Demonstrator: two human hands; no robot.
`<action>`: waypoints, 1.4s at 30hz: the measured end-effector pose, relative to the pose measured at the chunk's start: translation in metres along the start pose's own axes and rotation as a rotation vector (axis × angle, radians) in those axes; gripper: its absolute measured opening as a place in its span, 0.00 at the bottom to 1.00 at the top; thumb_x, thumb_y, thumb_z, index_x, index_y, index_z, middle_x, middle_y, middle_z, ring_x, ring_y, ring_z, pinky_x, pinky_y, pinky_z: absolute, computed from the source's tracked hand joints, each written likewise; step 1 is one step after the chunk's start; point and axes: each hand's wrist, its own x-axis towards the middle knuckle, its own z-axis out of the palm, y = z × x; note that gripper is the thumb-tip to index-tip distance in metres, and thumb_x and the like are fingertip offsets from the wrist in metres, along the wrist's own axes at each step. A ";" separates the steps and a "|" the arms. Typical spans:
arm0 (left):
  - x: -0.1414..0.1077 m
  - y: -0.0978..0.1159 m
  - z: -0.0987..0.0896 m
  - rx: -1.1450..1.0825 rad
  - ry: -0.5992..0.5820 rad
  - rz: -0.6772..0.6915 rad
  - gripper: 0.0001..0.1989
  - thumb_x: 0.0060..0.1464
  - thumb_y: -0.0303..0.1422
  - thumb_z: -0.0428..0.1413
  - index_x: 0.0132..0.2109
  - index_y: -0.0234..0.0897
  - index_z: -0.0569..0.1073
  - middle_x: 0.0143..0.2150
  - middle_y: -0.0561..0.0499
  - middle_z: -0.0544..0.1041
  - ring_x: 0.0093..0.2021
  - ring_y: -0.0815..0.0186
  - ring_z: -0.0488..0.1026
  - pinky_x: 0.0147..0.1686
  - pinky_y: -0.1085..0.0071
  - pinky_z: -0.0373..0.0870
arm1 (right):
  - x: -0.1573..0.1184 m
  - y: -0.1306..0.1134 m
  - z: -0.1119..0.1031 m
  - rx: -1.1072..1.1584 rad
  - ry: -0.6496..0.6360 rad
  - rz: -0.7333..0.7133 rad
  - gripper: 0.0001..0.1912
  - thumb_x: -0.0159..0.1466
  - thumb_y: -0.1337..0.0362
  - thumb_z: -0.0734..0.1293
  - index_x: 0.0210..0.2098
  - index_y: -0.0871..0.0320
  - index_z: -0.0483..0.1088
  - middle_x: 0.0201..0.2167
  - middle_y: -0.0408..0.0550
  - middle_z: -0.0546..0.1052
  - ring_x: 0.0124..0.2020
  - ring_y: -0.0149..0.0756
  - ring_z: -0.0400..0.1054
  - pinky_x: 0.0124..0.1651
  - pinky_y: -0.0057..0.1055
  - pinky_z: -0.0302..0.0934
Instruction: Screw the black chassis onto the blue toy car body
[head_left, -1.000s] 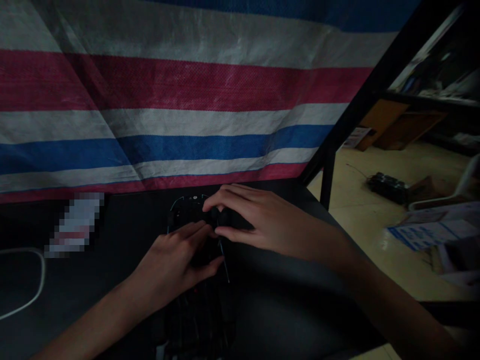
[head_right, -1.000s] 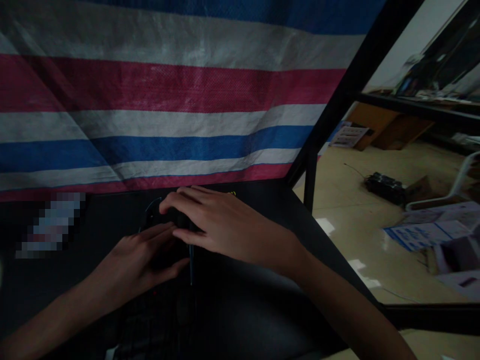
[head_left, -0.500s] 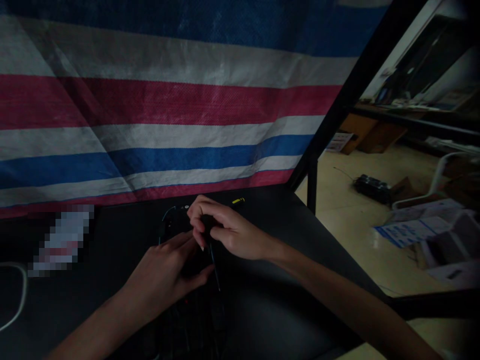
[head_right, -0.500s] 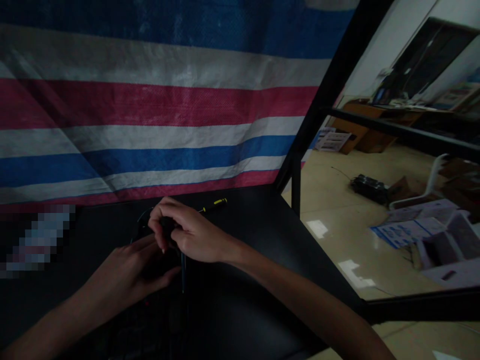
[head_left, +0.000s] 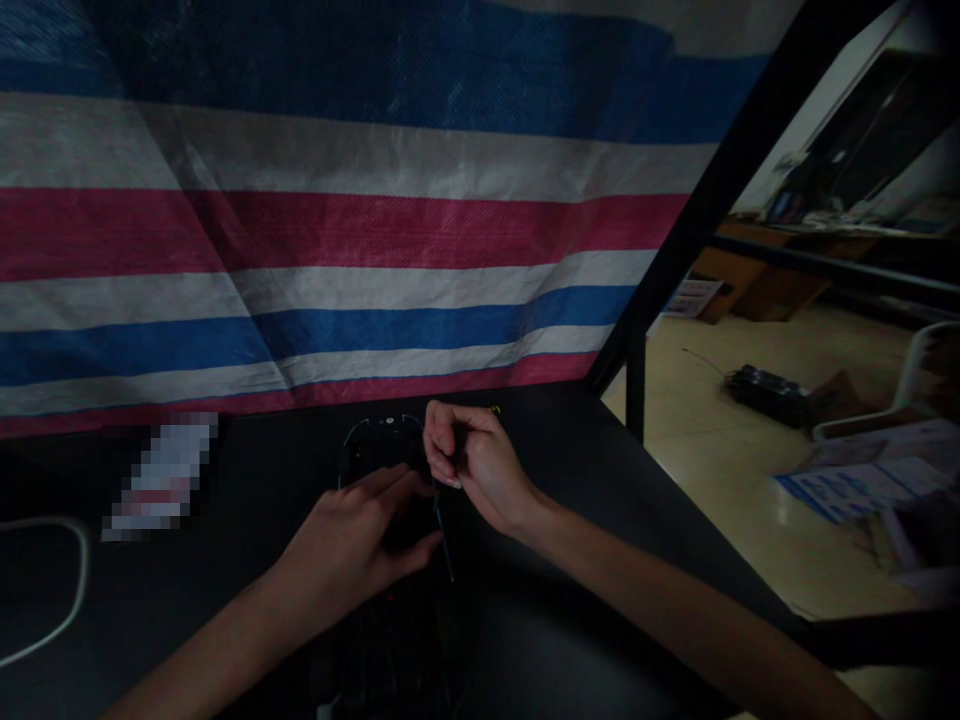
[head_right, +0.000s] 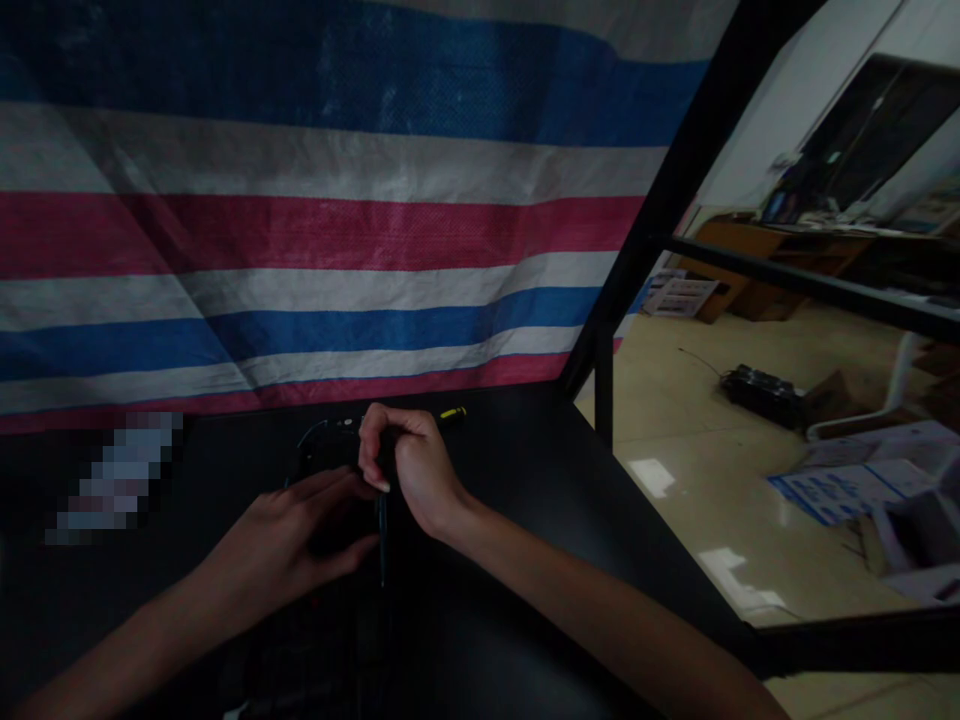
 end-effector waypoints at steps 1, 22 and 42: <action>0.000 -0.001 0.001 0.002 -0.004 -0.005 0.16 0.62 0.39 0.58 0.55 0.40 0.74 0.55 0.45 0.80 0.52 0.53 0.80 0.50 0.54 0.78 | -0.001 0.001 0.001 0.032 0.005 0.029 0.07 0.51 0.75 0.59 0.23 0.58 0.64 0.21 0.37 0.62 0.18 0.23 0.52 0.21 0.24 0.42; -0.004 -0.003 0.006 0.062 0.061 0.015 0.13 0.61 0.39 0.60 0.49 0.37 0.75 0.45 0.45 0.81 0.41 0.55 0.82 0.42 0.58 0.80 | 0.000 -0.048 0.001 -1.372 -0.378 -0.186 0.03 0.69 0.63 0.65 0.42 0.53 0.69 0.33 0.40 0.76 0.33 0.32 0.71 0.40 0.30 0.59; -0.004 -0.003 0.005 0.059 0.092 0.044 0.14 0.62 0.41 0.59 0.49 0.38 0.75 0.43 0.46 0.80 0.38 0.56 0.82 0.39 0.60 0.80 | -0.002 -0.046 0.000 -0.669 -0.481 -0.038 0.15 0.55 0.80 0.55 0.30 0.56 0.66 0.35 0.43 0.71 0.39 0.33 0.68 0.45 0.33 0.62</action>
